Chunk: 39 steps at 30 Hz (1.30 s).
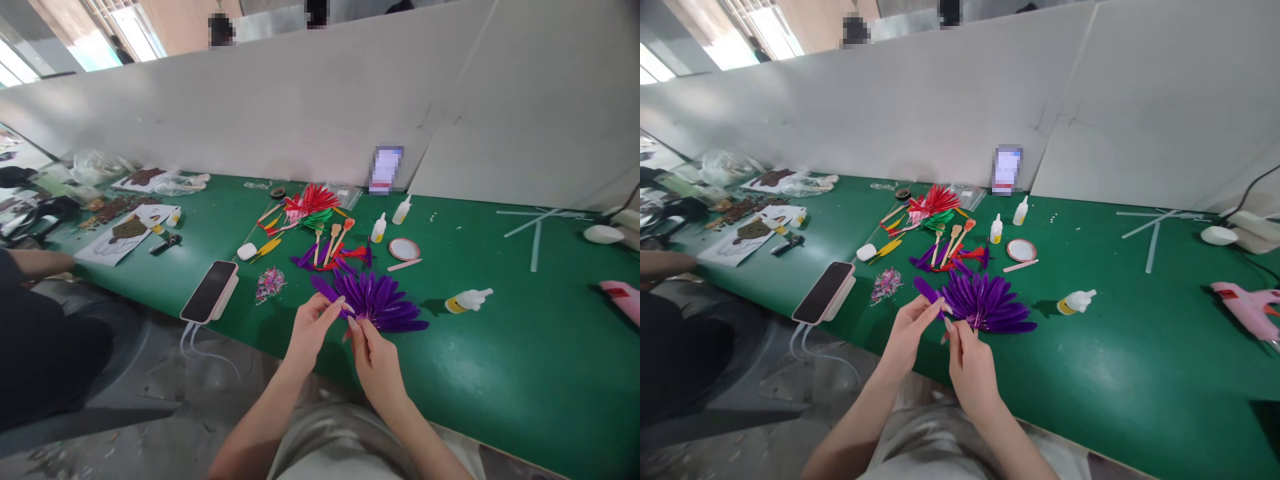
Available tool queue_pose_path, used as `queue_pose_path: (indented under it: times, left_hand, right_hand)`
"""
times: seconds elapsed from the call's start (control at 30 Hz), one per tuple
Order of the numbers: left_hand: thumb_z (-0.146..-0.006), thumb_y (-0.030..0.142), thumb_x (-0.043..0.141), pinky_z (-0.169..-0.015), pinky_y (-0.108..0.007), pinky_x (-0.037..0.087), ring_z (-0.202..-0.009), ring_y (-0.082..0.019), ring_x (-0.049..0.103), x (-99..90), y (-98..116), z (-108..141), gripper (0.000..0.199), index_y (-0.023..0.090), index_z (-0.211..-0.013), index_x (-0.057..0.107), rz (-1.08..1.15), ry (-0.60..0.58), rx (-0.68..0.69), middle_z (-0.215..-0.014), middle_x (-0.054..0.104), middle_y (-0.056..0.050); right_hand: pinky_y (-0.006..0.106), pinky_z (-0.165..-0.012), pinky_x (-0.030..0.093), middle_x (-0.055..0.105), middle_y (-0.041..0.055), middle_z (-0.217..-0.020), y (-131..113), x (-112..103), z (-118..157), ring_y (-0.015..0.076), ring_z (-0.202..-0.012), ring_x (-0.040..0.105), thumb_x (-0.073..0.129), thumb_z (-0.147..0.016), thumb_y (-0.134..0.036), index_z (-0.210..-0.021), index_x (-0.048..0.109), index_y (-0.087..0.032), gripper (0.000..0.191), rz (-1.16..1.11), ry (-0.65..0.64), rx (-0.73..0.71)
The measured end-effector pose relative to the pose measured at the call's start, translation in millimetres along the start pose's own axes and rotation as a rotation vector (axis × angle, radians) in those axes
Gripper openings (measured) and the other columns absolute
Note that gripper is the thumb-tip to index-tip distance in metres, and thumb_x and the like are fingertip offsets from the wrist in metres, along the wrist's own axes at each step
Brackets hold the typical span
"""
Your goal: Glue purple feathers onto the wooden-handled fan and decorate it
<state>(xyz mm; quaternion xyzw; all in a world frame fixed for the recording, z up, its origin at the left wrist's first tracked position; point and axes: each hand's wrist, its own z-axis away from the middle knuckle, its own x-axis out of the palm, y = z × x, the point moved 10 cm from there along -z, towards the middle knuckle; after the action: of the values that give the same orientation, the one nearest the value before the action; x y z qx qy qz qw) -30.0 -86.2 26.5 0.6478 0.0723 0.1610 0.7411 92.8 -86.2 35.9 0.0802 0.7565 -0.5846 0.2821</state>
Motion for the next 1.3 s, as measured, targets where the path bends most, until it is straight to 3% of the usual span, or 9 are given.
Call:
queue_pose_path:
  times: [0.2,0.27,0.37,0.43,0.5,0.7,0.83,1.13,1.3]
  left_hand:
    - [-0.071,0.031,0.064,-0.073,-0.023,0.042,-0.072,-0.011,0.055,-26.8,8.1,-16.1,0.017,0.014,-0.071,0.066,0.095,0.102,0.036,-0.074,0.064,-0.003]
    - [-0.070,0.032,0.065,-0.071,-0.022,0.042,-0.072,-0.010,0.054,-51.3,9.6,-25.4,0.019,0.013,-0.074,0.067,0.092,0.189,0.075,-0.076,0.064,-0.004]
    - [-0.070,0.038,0.063,-0.063,-0.021,0.041,-0.071,-0.010,0.054,-105.4,12.7,-28.5,0.025,0.014,-0.078,0.065,0.133,0.476,0.159,-0.079,0.064,-0.004]
    - [-0.073,0.042,0.059,-0.062,-0.020,0.040,-0.067,-0.009,0.052,-125.2,16.8,-23.3,0.027,0.015,-0.073,0.063,0.118,0.584,0.211,-0.074,0.062,-0.002]
    - [-0.076,0.045,0.054,-0.062,-0.021,0.040,-0.064,-0.009,0.051,-119.6,20.6,-19.2,0.033,0.015,-0.064,0.060,0.039,0.528,0.218,-0.066,0.059,-0.001]
    - [-0.074,0.041,0.059,-0.063,-0.024,0.039,-0.068,-0.012,0.050,-28.7,13.8,2.4,0.027,0.015,-0.078,0.065,-0.188,-0.013,0.107,-0.079,0.061,-0.005]
    - [-0.071,0.034,0.065,-0.060,-0.024,0.037,-0.065,-0.011,0.045,-8.3,13.2,9.2,0.020,0.014,-0.074,0.064,-0.215,-0.104,0.127,-0.076,0.056,-0.005]
    - [-0.065,0.029,0.070,-0.058,-0.021,0.035,-0.061,-0.008,0.043,-30.8,12.3,-3.1,0.022,0.013,-0.058,0.057,-0.010,0.003,0.053,-0.064,0.049,0.001]
    - [-0.058,0.029,0.072,-0.050,-0.019,0.031,-0.053,-0.006,0.040,-81.8,19.9,-23.1,0.019,0.013,-0.066,0.063,0.111,0.206,0.078,-0.060,0.054,0.001]
  right_hand:
    - [0.019,-0.039,0.031,0.042,-0.0043,-0.047,2.4,9.2,-0.5,0.0090,-0.039,0.040,0.036,-0.090,-0.039,-0.066,0.048,-0.020,0.033,-0.247,-0.098,0.126]
    - [0.018,-0.036,0.026,0.036,-0.0064,-0.044,9.1,18.0,1.5,0.0073,-0.036,0.035,0.040,-0.088,-0.044,-0.064,0.047,-0.019,0.035,-0.438,-0.143,0.241]
    - [0.016,-0.030,0.017,0.027,-0.0104,-0.035,18.2,35.5,8.6,0.0043,-0.028,0.021,0.043,-0.084,-0.050,-0.060,0.044,-0.019,0.039,-0.829,-0.220,0.465]
    - [0.014,-0.028,0.015,0.022,-0.0125,-0.031,15.1,43.6,11.8,0.0027,-0.026,0.014,0.047,-0.083,-0.049,-0.058,0.043,-0.019,0.039,-1.044,-0.283,0.550]
    - [0.013,-0.028,0.016,0.022,-0.0133,-0.030,8.9,46.9,12.4,0.0012,-0.026,0.011,0.052,-0.082,-0.047,-0.059,0.045,-0.018,0.038,-1.173,-0.342,0.583]
    - [0.012,-0.026,0.014,0.024,-0.0137,-0.029,3.7,51.2,10.3,-0.0003,-0.023,0.011,0.055,-0.080,-0.046,-0.060,0.047,-0.017,0.037,-1.266,-0.375,0.621]
    - [0.011,-0.026,0.015,0.024,-0.0137,-0.027,9.5,57.1,13.0,-0.0001,-0.023,0.012,0.056,-0.078,-0.049,-0.059,0.046,-0.017,0.038,-1.206,-0.369,0.646]
    - [0.012,-0.024,0.013,0.022,-0.0142,-0.027,17.9,72.8,21.1,-0.0005,-0.022,0.011,0.062,-0.070,-0.053,-0.056,0.044,-0.018,0.042,-1.210,-0.411,0.683]
    - [0.012,-0.024,0.013,0.023,-0.0136,-0.026,16.8,78.8,29.5,-0.0001,-0.021,0.012,0.060,-0.072,-0.053,-0.054,0.043,-0.018,0.043,-1.229,-0.486,0.685]
